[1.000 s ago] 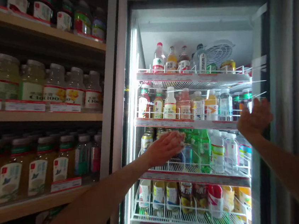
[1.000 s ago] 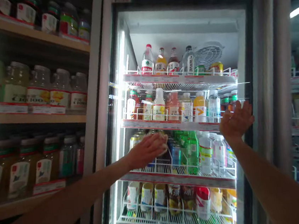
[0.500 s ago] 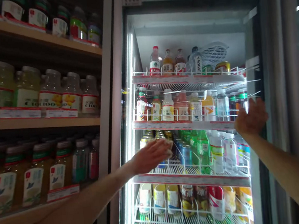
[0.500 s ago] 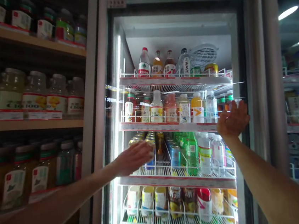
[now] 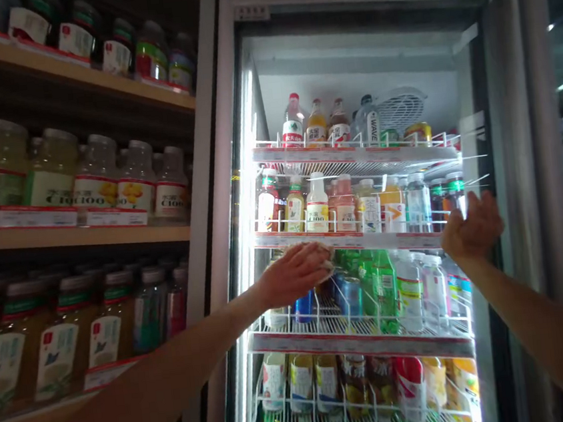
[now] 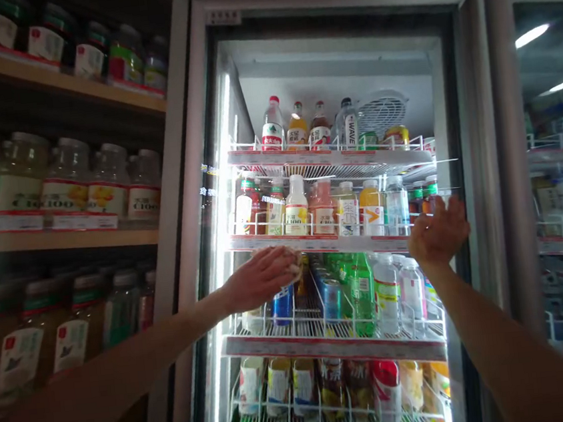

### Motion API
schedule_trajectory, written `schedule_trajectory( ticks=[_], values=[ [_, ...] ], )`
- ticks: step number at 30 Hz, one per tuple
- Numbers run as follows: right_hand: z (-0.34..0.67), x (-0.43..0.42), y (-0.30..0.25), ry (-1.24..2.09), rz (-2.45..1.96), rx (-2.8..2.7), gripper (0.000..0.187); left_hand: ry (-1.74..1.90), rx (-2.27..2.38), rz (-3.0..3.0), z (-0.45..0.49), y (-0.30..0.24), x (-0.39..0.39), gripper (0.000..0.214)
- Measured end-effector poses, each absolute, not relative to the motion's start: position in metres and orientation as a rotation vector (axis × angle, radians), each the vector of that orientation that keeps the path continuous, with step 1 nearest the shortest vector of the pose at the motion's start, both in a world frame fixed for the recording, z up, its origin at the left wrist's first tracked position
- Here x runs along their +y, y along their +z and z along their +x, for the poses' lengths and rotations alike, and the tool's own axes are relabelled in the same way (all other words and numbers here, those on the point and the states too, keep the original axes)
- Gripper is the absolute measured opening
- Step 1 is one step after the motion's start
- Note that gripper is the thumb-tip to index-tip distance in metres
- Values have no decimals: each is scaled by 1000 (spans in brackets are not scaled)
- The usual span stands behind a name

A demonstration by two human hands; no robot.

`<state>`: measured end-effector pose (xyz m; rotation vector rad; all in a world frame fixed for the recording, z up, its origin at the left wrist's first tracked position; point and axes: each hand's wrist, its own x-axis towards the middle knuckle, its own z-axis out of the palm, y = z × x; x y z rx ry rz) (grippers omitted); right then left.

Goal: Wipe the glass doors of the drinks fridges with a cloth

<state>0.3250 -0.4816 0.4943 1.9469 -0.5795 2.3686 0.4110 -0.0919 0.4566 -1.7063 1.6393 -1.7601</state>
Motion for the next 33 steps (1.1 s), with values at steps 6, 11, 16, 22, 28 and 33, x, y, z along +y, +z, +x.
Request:
schedule_trajectory(
  ticks=[6,11,16,22,28,33],
  values=[
    [319,-474,495,2383,1971,-577,55,-2005,1526,-1888,415,533,-93,39],
    [315,-471,497,2378,2009,-545,54,-2211,1301,-2088,414,554,-111,41],
    [316,-466,497,2452,2000,-540,56,-1749,1689,-1654,395,470,-148,38],
    [319,-469,493,2511,1917,-477,52,-1649,1719,-1505,399,512,-150,37],
    [320,-475,495,2494,1897,-438,50,-2218,1341,-1937,405,550,-160,39],
    [319,-473,496,2504,1890,-432,51,-1746,1716,-1376,394,497,-182,33]
  ],
)
